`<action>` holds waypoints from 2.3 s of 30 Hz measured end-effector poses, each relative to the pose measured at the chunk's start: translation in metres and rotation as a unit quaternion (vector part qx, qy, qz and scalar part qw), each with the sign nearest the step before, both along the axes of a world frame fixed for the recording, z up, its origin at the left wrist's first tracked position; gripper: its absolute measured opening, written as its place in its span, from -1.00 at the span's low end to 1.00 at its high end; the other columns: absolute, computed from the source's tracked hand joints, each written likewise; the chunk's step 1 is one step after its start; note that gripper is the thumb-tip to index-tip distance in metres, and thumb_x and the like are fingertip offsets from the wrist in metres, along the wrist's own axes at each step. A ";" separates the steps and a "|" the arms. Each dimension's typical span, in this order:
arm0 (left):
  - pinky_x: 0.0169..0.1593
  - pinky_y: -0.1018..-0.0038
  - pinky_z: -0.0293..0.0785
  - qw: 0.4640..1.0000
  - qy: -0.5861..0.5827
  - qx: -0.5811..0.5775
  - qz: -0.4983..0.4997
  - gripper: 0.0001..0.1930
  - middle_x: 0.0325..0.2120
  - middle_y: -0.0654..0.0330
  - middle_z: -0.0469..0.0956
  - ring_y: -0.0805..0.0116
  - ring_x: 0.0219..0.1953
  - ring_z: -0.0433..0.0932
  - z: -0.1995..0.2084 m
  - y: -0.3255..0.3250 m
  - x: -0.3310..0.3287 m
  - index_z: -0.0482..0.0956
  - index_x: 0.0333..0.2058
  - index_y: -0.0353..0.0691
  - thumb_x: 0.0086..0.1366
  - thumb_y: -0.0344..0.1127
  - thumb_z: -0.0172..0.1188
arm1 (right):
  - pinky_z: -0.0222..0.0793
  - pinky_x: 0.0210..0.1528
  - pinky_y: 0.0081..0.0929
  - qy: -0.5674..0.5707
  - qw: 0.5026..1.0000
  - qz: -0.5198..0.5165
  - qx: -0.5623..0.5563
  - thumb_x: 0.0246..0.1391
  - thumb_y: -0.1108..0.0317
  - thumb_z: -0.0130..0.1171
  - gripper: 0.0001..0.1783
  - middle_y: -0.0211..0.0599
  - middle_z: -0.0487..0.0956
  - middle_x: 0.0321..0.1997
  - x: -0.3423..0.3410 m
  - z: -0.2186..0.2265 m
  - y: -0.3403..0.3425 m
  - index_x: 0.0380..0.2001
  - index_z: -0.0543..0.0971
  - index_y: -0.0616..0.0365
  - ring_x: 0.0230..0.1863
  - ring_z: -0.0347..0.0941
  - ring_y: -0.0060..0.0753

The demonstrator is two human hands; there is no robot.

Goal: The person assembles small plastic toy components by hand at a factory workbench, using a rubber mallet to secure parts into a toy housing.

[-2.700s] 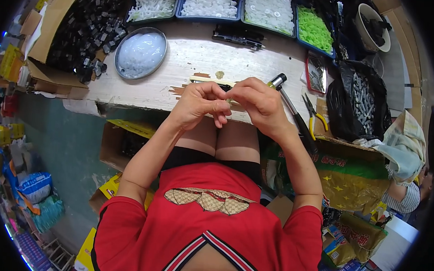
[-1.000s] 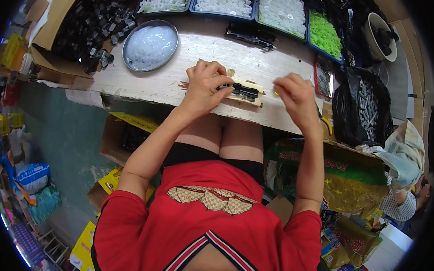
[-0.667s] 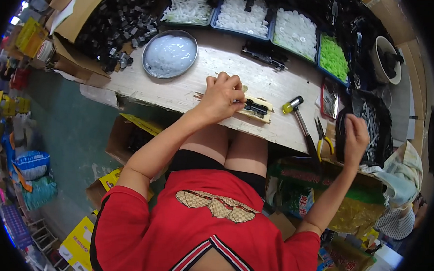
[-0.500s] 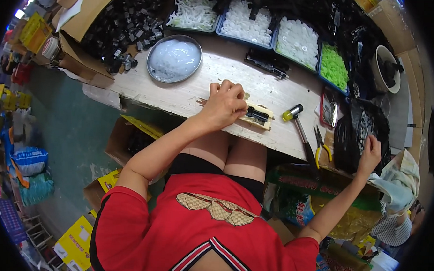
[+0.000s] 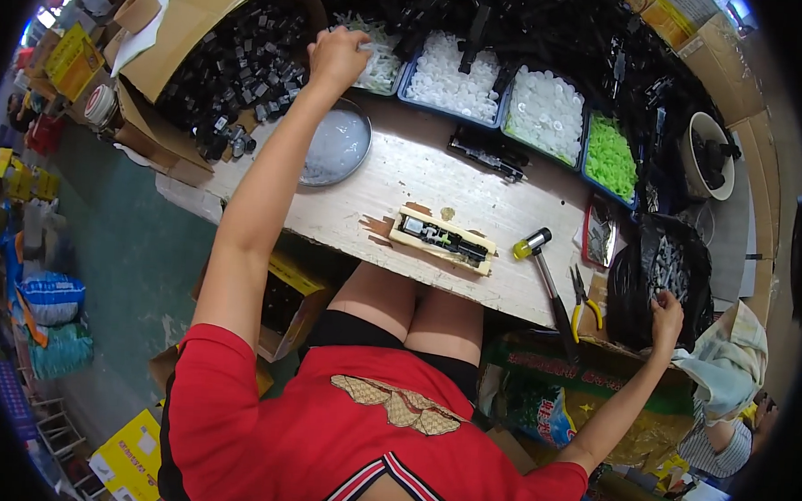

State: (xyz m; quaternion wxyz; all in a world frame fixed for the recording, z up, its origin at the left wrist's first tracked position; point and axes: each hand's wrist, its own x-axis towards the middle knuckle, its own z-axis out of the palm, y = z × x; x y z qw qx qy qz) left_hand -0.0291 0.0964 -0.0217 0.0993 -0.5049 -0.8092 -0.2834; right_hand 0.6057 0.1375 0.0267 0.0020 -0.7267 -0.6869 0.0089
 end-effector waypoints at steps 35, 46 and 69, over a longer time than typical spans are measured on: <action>-0.54 0.73 0.20 0.866 -0.450 0.195 -0.097 -0.86 -0.60 0.35 0.49 0.66 -0.58 0.34 0.050 -0.115 0.018 0.60 -0.37 -0.33 0.05 -0.44 0.25 | 0.30 -0.36 -0.49 0.188 0.976 0.076 -0.074 -0.23 0.61 0.12 -0.82 -0.22 0.52 -0.51 0.057 -0.007 0.003 -0.42 0.49 0.32 -0.46 0.42 -0.39; -0.49 0.64 0.42 0.829 -0.532 0.165 -0.057 -0.83 -0.54 0.28 0.48 0.55 -0.55 0.48 -0.016 -0.195 0.039 0.52 -0.29 -0.36 0.09 -0.53 0.13 | 0.31 -0.26 -0.54 0.132 0.982 0.123 0.056 -0.16 0.63 0.09 -0.77 -0.28 0.47 -0.41 0.049 -0.013 -0.010 -0.33 0.49 0.25 -0.36 0.40 -0.39; -0.54 0.71 0.31 0.879 -0.430 0.201 -0.047 -0.86 -0.54 0.36 0.41 0.64 -0.57 0.40 -0.003 -0.186 0.070 0.57 -0.32 -0.35 0.10 -0.51 0.17 | 0.26 -0.13 -0.67 0.539 0.811 0.209 0.091 -0.04 0.61 0.07 -0.82 -0.46 0.44 -0.27 -0.118 -0.006 -0.082 -0.31 0.47 0.20 -0.23 0.35 -0.63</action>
